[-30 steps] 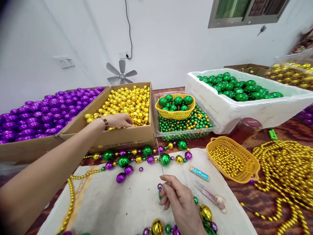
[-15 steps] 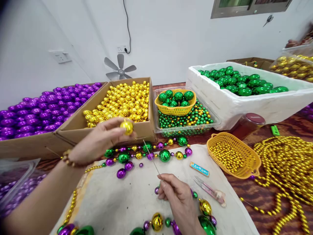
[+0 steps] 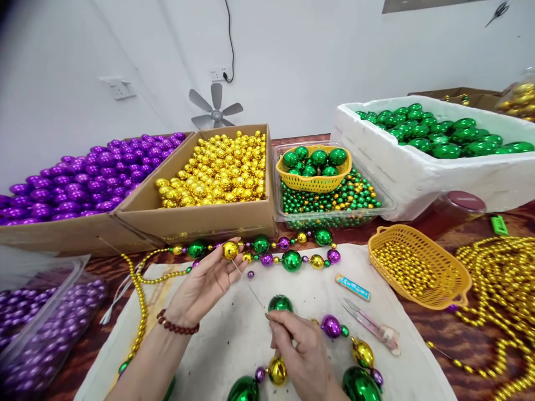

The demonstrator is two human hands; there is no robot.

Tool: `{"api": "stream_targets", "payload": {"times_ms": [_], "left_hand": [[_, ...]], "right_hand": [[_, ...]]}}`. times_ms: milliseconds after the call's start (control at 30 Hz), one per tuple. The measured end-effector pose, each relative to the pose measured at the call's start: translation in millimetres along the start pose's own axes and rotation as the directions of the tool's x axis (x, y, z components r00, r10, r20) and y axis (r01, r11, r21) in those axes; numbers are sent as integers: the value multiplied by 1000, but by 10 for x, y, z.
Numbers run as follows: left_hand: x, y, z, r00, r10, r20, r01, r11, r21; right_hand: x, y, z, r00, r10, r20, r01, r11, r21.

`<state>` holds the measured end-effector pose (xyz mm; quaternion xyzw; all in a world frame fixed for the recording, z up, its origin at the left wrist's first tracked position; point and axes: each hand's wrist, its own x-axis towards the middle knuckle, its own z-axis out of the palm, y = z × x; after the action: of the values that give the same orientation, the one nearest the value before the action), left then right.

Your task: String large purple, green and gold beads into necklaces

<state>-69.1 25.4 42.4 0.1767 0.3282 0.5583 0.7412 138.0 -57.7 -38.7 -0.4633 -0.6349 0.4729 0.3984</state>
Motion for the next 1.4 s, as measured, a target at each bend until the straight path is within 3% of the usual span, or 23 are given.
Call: {"api": "stream_targets", "payload": {"times_ms": [367,567,800,967,1167,1300,1400], "left_hand": [[1,-16,-10,997,33,-70,-34,999,-22],[-48,-50,14,996,82,-22,-80,996,48],[-225,-201,116,989,139,39,-144,979,145],[-285,-182,77,985,163,56,-171,967,187],[-305,-223,42,992,83,97,-108,953,282],[-395,-482,-52,991,-35,132,-41,845,533],[-444,-545,-237,992,-63,106,-35,678,735]], "right_hand": [[6,-64,44,1000,2,-6,-2,1000,-16],[19,-100,75,999,42,18,-43,999,26],[81,-43,227,997,21,-74,-10,990,143],[110,8,231,999,23,-36,-17,987,160],[90,34,262,998,64,-15,-60,981,184],[144,3,207,993,107,-47,-93,966,243],[171,-15,84,983,163,-81,-127,932,339]]}}
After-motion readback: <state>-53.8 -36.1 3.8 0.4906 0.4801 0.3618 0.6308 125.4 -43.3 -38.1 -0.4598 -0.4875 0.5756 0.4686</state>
